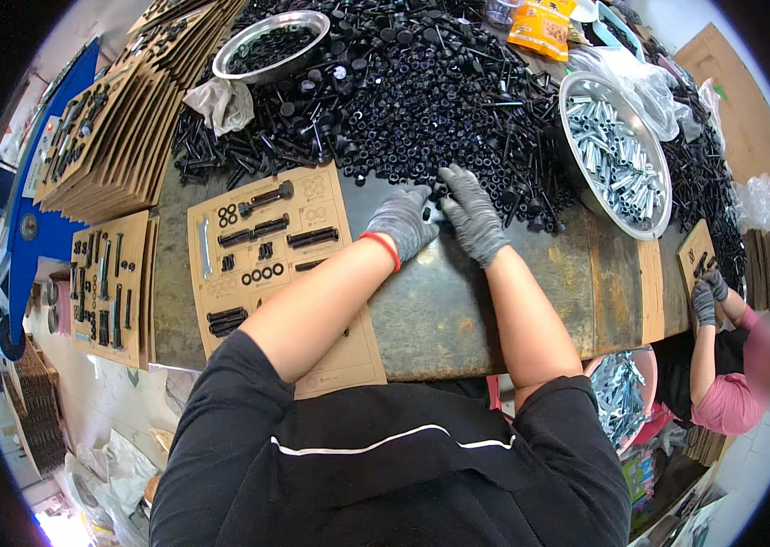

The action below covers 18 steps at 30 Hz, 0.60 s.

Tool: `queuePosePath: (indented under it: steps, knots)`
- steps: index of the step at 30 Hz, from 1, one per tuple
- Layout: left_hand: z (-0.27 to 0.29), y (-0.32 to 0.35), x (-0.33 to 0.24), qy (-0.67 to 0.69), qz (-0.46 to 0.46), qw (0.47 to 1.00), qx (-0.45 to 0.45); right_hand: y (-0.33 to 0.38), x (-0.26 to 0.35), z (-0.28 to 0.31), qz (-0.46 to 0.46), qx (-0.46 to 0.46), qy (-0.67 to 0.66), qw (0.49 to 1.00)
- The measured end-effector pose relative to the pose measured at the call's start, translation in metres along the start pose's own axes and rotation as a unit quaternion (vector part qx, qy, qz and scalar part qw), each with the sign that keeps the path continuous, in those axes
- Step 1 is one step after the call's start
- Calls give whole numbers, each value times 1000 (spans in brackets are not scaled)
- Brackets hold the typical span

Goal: The person sorts small black metal parts from a large pile on a table and places them into designated slots on a cardboard template. They repeatedly pick up bolts, nuts, and washers, arrange them on the template, and stack completed templates to the side.

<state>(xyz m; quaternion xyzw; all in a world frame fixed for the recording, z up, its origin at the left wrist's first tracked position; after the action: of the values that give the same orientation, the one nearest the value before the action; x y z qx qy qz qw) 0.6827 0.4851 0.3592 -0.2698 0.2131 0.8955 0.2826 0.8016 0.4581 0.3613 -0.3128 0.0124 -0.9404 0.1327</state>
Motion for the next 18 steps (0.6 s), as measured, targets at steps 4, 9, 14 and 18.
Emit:
queuePosePath:
  steps: [4,9,14,18]
  knots:
    - [-9,11,19,-3,59,998,18,48,-36,38,-153,-90,-34,984]
    - [-13,-7,6,-4,-4,1000,-28,35,5,16,-135,-18,40,990]
    - [-15,-1,-5,11,17,997,72,31,3,5,-155,55,42,986]
    - [-18,15,4,7,71,990,119,47,-29,5,-228,46,-32,972]
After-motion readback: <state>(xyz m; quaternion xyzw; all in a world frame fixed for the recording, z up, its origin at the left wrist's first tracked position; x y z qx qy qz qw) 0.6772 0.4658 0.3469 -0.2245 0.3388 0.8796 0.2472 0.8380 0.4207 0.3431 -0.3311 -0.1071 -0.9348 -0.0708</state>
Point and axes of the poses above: each hand's wrist, its own y-axis away from the middle knuckle, its own z-axis out of the back of the hand, x = y × z, the point moved 9 cm from there along -y, towards the middle knuckle, and after that the axes turned 14 degrees about x, right-handed, at the moved point
